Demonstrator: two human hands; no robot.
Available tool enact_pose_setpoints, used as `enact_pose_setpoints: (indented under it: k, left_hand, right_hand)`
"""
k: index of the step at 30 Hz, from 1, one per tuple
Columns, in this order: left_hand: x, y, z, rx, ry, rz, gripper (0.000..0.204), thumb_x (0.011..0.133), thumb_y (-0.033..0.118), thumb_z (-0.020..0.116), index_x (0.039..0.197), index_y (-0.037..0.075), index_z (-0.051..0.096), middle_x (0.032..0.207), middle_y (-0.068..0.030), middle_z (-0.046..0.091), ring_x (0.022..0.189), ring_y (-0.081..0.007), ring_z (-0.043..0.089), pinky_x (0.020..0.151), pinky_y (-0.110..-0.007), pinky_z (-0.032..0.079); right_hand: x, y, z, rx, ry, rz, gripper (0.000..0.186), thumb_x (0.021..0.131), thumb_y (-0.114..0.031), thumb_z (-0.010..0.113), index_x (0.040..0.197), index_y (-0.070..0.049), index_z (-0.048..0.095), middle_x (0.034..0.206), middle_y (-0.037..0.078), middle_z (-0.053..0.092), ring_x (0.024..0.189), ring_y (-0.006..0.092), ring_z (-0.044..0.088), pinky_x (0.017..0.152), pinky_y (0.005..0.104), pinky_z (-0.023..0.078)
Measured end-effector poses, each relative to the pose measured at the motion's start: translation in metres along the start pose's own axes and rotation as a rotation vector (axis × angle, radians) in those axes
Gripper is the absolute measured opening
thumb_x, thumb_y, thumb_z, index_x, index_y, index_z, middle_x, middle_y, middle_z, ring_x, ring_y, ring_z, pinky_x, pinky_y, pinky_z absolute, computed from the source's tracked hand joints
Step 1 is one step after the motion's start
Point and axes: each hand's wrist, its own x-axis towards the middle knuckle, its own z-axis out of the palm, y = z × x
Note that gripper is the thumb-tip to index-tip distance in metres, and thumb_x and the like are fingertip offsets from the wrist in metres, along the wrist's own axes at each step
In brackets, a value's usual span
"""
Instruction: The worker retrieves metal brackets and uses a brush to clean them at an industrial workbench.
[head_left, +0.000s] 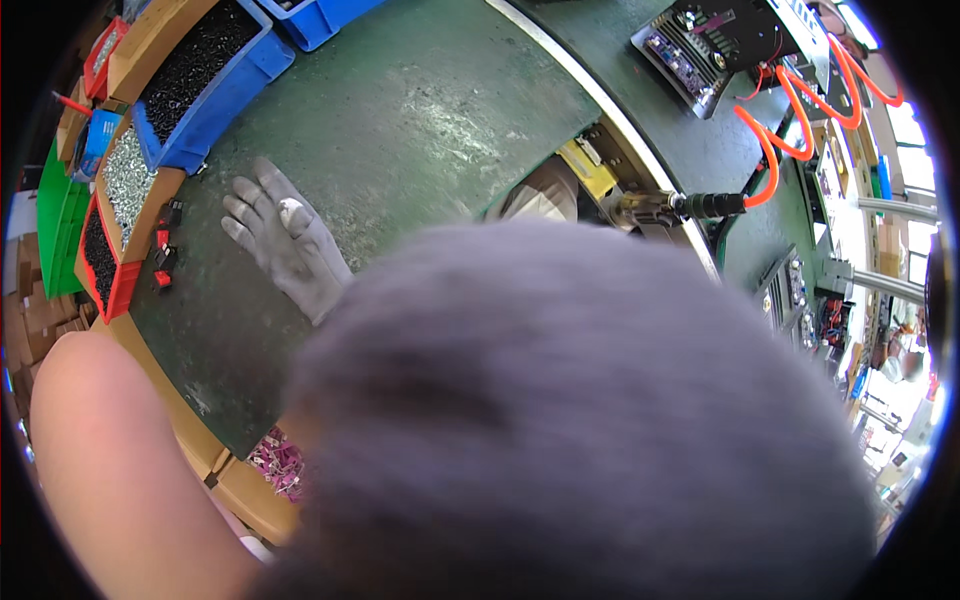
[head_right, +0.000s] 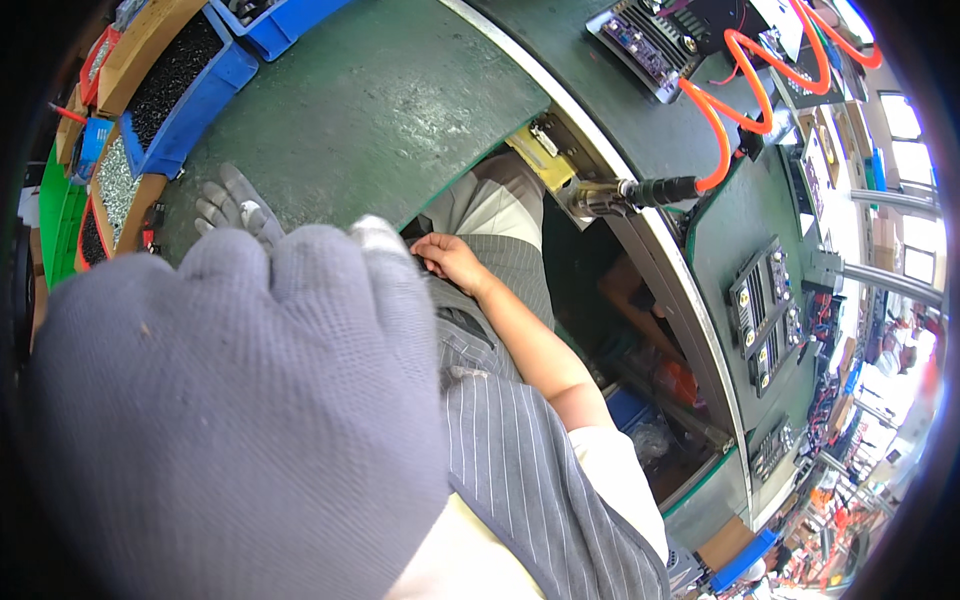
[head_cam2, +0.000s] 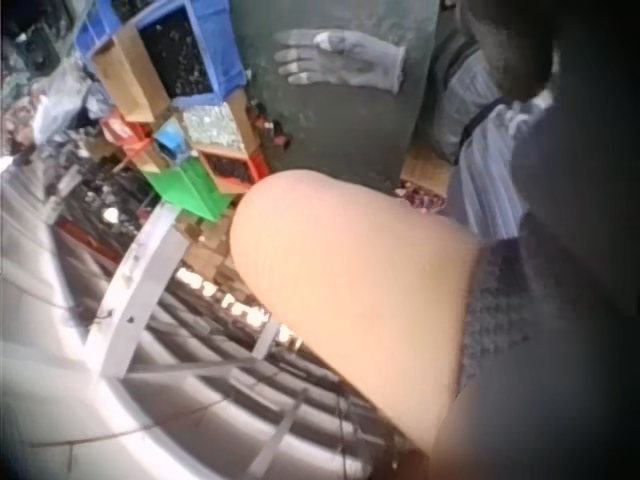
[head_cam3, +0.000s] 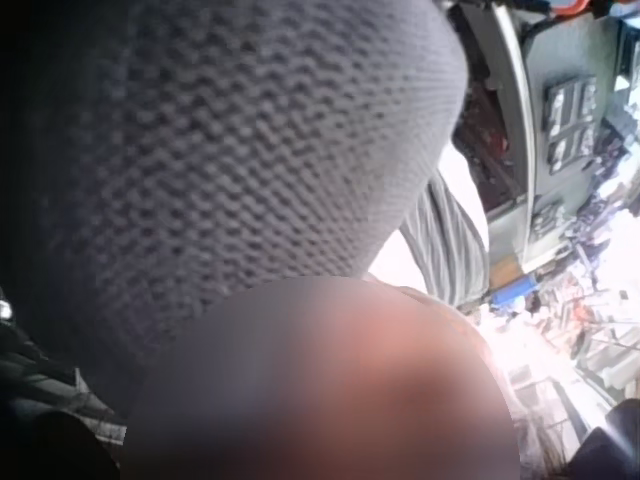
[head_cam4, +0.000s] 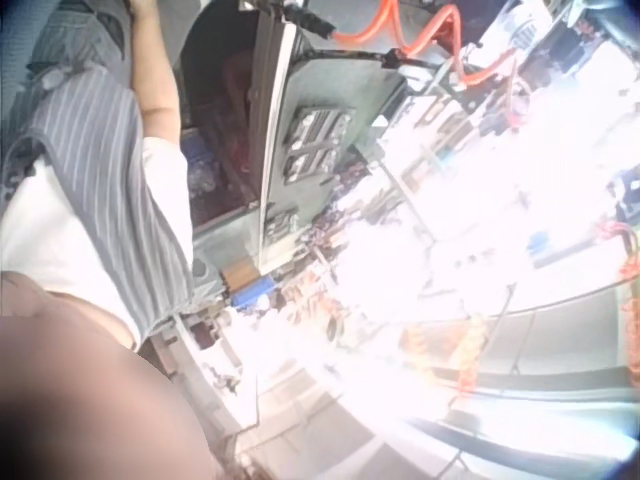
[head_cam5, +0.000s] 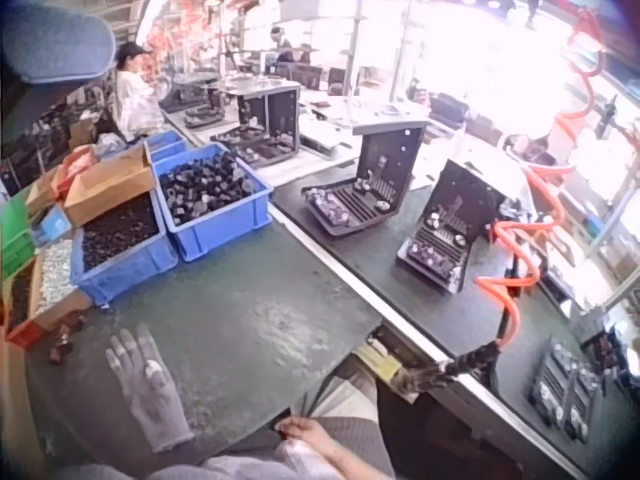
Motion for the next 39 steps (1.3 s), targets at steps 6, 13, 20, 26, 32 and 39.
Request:
enact_pose_setpoints:
  k: [6,13,20,26,32,39]
  left_hand:
    - [-0.032,0.003,-0.004,0.085,-0.094,-0.152,0.019,0.073,0.022,0.059,0.083,0.008,0.052,0.073,-0.0053,0.054,0.07,-0.0197,0.057,0.062,-0.034,0.044]
    - [-0.095,-0.114,0.141,-0.117,0.005,-0.418,0.031,0.077,0.028,0.059,0.101,0.01,0.056,0.094,-0.0093,0.056,0.089,-0.0251,0.054,0.075,-0.037,0.043]
    - [-0.182,-0.057,0.277,-0.284,0.564,-1.033,0.05,0.076,0.034,0.06,0.119,0.011,0.051,0.115,-0.0107,0.051,0.112,-0.0298,0.045,0.095,-0.042,0.034]
    - [-0.201,-0.043,0.332,-0.254,0.758,-1.17,0.039,0.08,0.033,0.053,0.111,0.011,0.055,0.113,-0.0096,0.052,0.114,-0.0281,0.044,0.097,-0.043,0.032]
    - [-0.202,-0.038,0.342,-0.359,0.88,-1.136,0.037,0.083,0.032,0.05,0.112,0.01,0.055,0.113,-0.009,0.052,0.114,-0.0247,0.043,0.1,-0.043,0.028]
    - [-0.2,-0.038,0.35,-0.485,1.015,-1.094,0.037,0.079,0.031,0.053,0.109,0.009,0.054,0.113,-0.008,0.05,0.116,-0.0244,0.04,0.102,-0.043,0.025]
  right_hand:
    - [-0.01,-0.024,0.026,-0.082,-0.028,0.02,0.015,0.086,-0.019,0.054,0.093,-0.008,0.062,0.06,-0.006,0.046,0.05,0.0028,0.036,0.045,0.0171,0.028]
    - [-0.026,-0.027,0.008,-0.09,0.091,0.014,0.017,0.086,-0.017,0.052,0.091,-0.003,0.062,0.054,-0.003,0.043,0.044,0.0048,0.033,0.041,0.0204,0.023]
    - [-0.011,-0.02,0.008,-0.339,0.058,0.096,0.015,0.086,-0.017,0.053,0.078,-0.006,0.056,0.058,-0.004,0.047,0.047,0.0044,0.037,0.044,0.0194,0.026]
    - [-0.032,-0.054,0.057,-0.937,-0.144,-0.133,0.02,0.086,-0.015,0.057,0.089,0.005,0.06,0.075,0.002,0.059,0.072,0.0071,0.049,0.067,0.0221,0.041]
    - [-0.069,-0.108,0.129,-1.107,-0.321,0.059,0.016,0.087,-0.007,0.053,0.098,0.003,0.058,0.087,0.004,0.06,0.081,0.0092,0.051,0.077,0.0213,0.04]
    - [-0.06,-0.106,0.179,-1.49,-0.529,-0.07,0.019,0.087,-0.009,0.054,0.103,0.0,0.059,0.083,0.005,0.062,0.074,0.0105,0.053,0.072,0.0223,0.042]
